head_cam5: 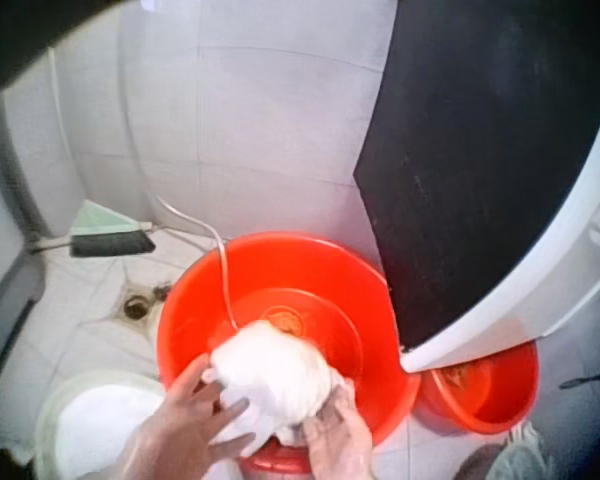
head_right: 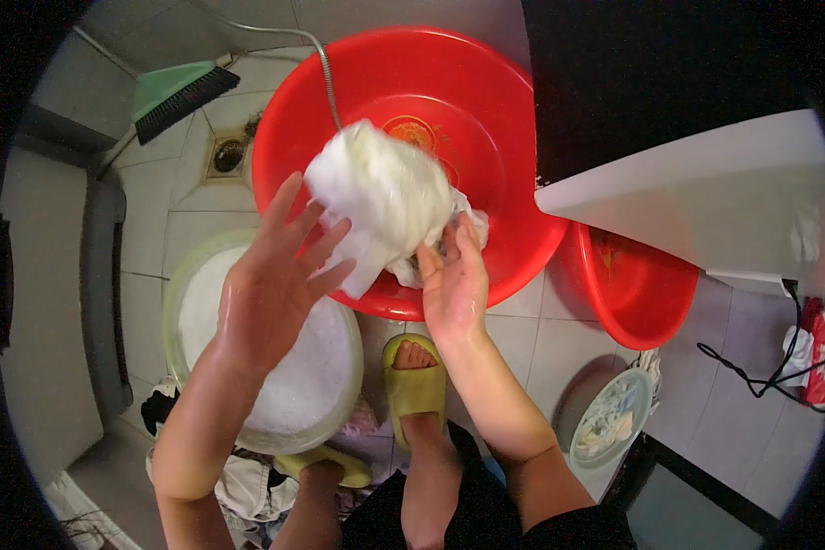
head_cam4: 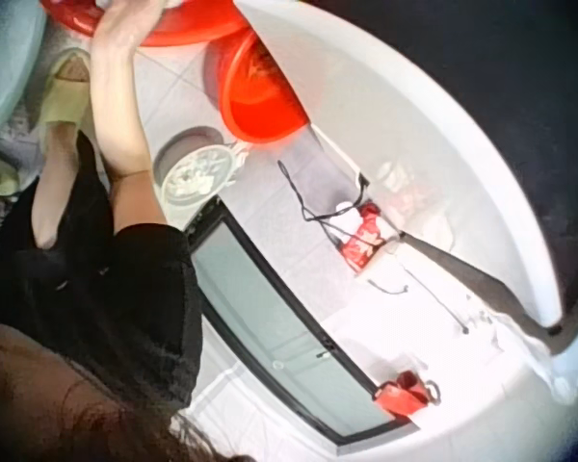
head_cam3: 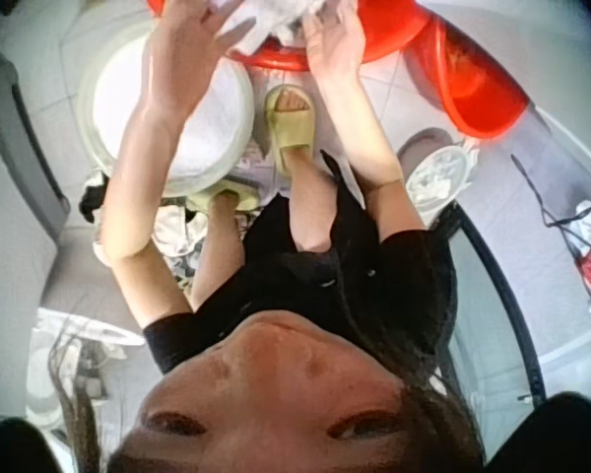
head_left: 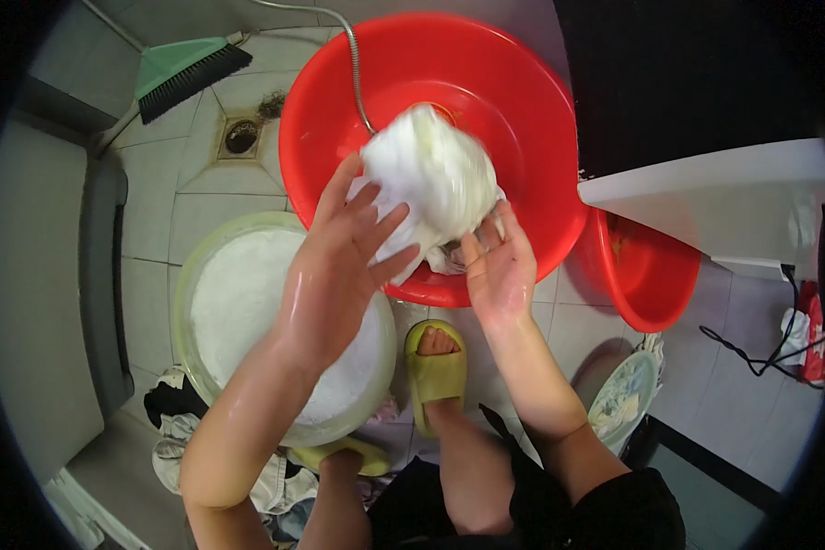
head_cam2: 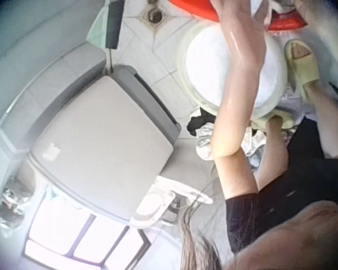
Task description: The person washes a white shirt by hand in a basin of soapy water, scrubbing, rubbing, and wringing the fabric.
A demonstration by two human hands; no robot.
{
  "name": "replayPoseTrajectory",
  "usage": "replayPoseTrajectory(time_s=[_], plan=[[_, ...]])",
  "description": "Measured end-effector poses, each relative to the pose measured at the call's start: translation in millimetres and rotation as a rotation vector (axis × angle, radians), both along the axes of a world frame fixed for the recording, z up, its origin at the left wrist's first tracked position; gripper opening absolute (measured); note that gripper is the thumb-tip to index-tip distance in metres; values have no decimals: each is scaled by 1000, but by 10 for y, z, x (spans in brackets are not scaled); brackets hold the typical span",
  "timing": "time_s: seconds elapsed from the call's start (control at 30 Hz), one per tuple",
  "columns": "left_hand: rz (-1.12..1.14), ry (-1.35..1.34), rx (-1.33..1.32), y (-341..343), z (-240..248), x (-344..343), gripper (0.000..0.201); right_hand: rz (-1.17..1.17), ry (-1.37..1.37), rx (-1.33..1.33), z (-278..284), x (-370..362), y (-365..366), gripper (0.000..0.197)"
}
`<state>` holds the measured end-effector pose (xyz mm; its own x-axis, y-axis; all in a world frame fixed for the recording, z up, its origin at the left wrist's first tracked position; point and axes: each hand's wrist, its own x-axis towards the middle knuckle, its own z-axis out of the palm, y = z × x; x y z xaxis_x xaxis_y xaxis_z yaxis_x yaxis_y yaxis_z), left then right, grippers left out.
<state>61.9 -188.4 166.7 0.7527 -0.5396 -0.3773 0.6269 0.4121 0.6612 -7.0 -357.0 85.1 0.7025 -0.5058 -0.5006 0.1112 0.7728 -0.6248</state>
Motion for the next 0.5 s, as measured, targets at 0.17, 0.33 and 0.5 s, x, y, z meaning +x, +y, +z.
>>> replayPoseTrajectory(time_s=[0.17,0.33,0.5], plan=[[-133,64,284,8,-312,-71,61,-10,160,-185,-41,-110,-12,46],[-204,70,286,291,-410,-416,51,587,-63,-121,-58,-220,659,48],[-108,-37,432,973,-600,-840,48,1065,-51,-346,-299,-326,1267,53]])
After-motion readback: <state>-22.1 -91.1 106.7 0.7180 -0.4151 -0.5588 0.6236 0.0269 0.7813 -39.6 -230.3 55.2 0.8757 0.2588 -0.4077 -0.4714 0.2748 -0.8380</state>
